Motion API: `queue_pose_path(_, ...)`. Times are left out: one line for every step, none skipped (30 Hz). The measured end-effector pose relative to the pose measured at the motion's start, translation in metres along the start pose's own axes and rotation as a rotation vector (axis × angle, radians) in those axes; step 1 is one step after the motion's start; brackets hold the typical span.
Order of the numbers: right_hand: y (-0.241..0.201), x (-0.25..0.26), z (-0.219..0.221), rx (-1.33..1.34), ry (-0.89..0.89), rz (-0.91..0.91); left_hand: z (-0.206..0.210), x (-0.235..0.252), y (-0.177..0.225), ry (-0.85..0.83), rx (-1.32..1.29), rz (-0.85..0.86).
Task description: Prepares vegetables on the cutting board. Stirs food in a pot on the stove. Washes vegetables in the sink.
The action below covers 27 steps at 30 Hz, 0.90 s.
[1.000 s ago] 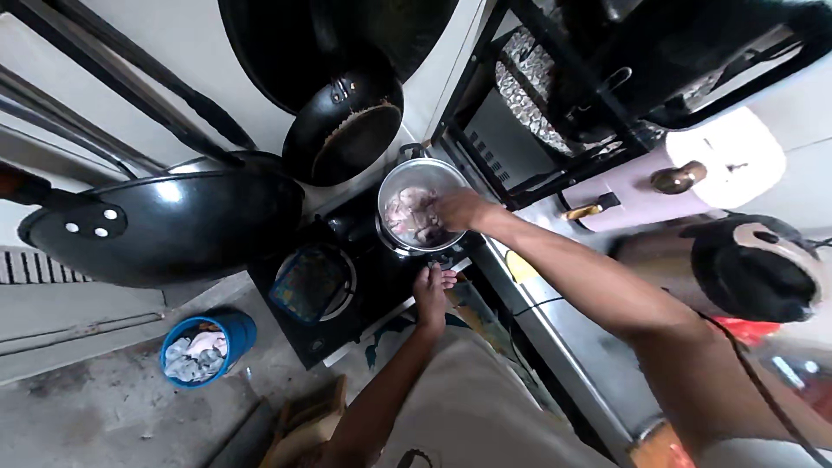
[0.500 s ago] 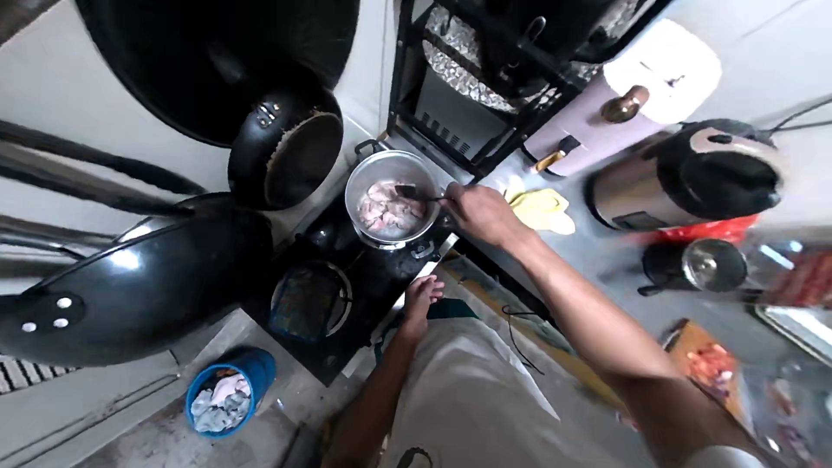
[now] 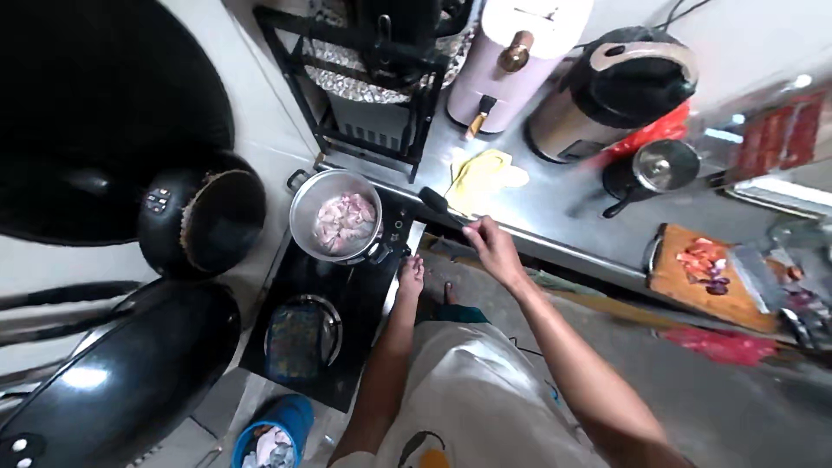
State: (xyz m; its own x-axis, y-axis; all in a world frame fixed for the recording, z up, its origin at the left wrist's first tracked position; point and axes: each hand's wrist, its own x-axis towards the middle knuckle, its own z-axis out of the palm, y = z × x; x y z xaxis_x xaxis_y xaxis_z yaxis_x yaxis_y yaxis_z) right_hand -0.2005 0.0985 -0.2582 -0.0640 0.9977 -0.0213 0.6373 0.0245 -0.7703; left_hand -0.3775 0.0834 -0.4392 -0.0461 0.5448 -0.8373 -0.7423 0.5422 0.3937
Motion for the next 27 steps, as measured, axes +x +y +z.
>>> queue_pose_path(0.018, -0.015, -0.006, 0.018, 0.004, 0.088, 0.000, 0.004, -0.001, 0.001, -0.028, 0.012)
queue_pose_path(0.036, -0.030, -0.012, 0.031, 0.004, 0.167, -0.001, 0.007, -0.002, -0.001, -0.036, 0.022)
queue_pose_path(0.053, -0.045, -0.018, 0.052, -0.001, 0.247, -0.003, 0.009, -0.003, -0.021, -0.027, 0.031)
queue_pose_path(0.070, -0.062, -0.026, 0.073, 0.006, 0.324, -0.004, 0.011, -0.006, -0.070, -0.018, 0.036)
queue_pose_path(0.086, -0.077, -0.035, 0.090, 0.029, 0.394, -0.004, 0.012, -0.009, -0.111, -0.010, 0.045)
queue_pose_path(0.101, -0.091, -0.044, 0.101, 0.072, 0.447, 0.000, 0.009, -0.011, -0.130, 0.001, 0.058)
queue_pose_path(0.117, -0.104, -0.054, 0.107, 0.124, 0.491, 0.006, 0.006, -0.012, -0.119, 0.004, 0.063)
queue_pose_path(0.132, -0.116, -0.064, 0.111, 0.176, 0.532, 0.013, 0.003, -0.015, -0.081, 0.005, 0.070)
queue_pose_path(0.147, -0.127, -0.076, 0.111, 0.226, 0.574, 0.019, 0.000, -0.018, -0.052, 0.016, 0.093)
queue_pose_path(0.162, -0.138, -0.087, 0.108, 0.277, 0.612, 0.020, 0.000, -0.022, -0.042, 0.023, 0.125)
queue_pose_path(0.176, -0.147, -0.100, 0.105, 0.323, 0.648, 0.018, 0.003, -0.026, -0.052, 0.024, 0.156)
queue_pose_path(0.190, -0.155, -0.113, 0.100, 0.369, 0.681, 0.015, 0.008, -0.029, -0.067, 0.020, 0.180)
queue_pose_path(0.204, -0.163, -0.126, 0.096, 0.414, 0.712, 0.013, 0.014, -0.032, -0.060, 0.015, 0.198)
queue_pose_path(0.219, -0.171, -0.138, 0.086, 0.460, 0.739, 0.016, 0.018, -0.036, -0.025, 0.020, 0.223)
queue_pose_path(0.236, -0.179, -0.150, 0.071, 0.497, 0.764, 0.020, 0.021, -0.039, 0.013, 0.024, 0.257)
queue_pose_path(0.255, -0.187, -0.161, 0.060, 0.524, 0.791, 0.023, 0.020, -0.042, 0.027, 0.043, 0.286)
queue_pose_path(0.273, -0.194, -0.172, 0.049, 0.543, 0.818, 0.025, 0.019, -0.044, 0.035, 0.060, 0.309)
queue_pose_path(0.292, -0.201, -0.184, 0.038, 0.550, 0.848, 0.026, 0.018, -0.046, 0.033, 0.074, 0.315)
queue_pose_path(0.309, -0.209, -0.195, 0.029, 0.554, 0.872, 0.025, 0.018, -0.048, 0.038, 0.076, 0.311)
queue_pose_path(0.327, -0.215, -0.205, 0.021, 0.558, 0.893, 0.023, 0.020, -0.051, 0.030, 0.063, 0.297)
queue_pose_path(0.344, -0.219, -0.216, 0.007, 0.565, 0.902, 0.024, 0.018, -0.056, 0.019, 0.070, 0.282)
queue_pose_path(0.361, -0.221, -0.227, -0.015, 0.572, 0.897, 0.028, 0.013, -0.064, 0.020, 0.131, 0.265)
queue_pose_path(0.378, -0.224, -0.237, -0.045, 0.580, 0.883, 0.032, 0.005, -0.076, 0.019, 0.228, 0.250)
queue_pose_path(0.395, -0.228, -0.245, -0.082, 0.597, 0.855, 0.036, -0.009, -0.089, 0.025, 0.361, 0.237)
queue_pose_path(0.411, -0.233, -0.251, -0.123, 0.613, 0.821, 0.038, -0.022, -0.103, 0.028, 0.495, 0.211)
queue_pose_path(0.426, -0.236, -0.258, -0.158, 0.627, 0.783, 0.037, -0.031, -0.118, 0.022, 0.627, 0.178)
queue_pose_path(0.438, -0.238, -0.266, -0.188, 0.636, 0.752, 0.036, -0.038, -0.133, 0.012, 0.747, 0.146)
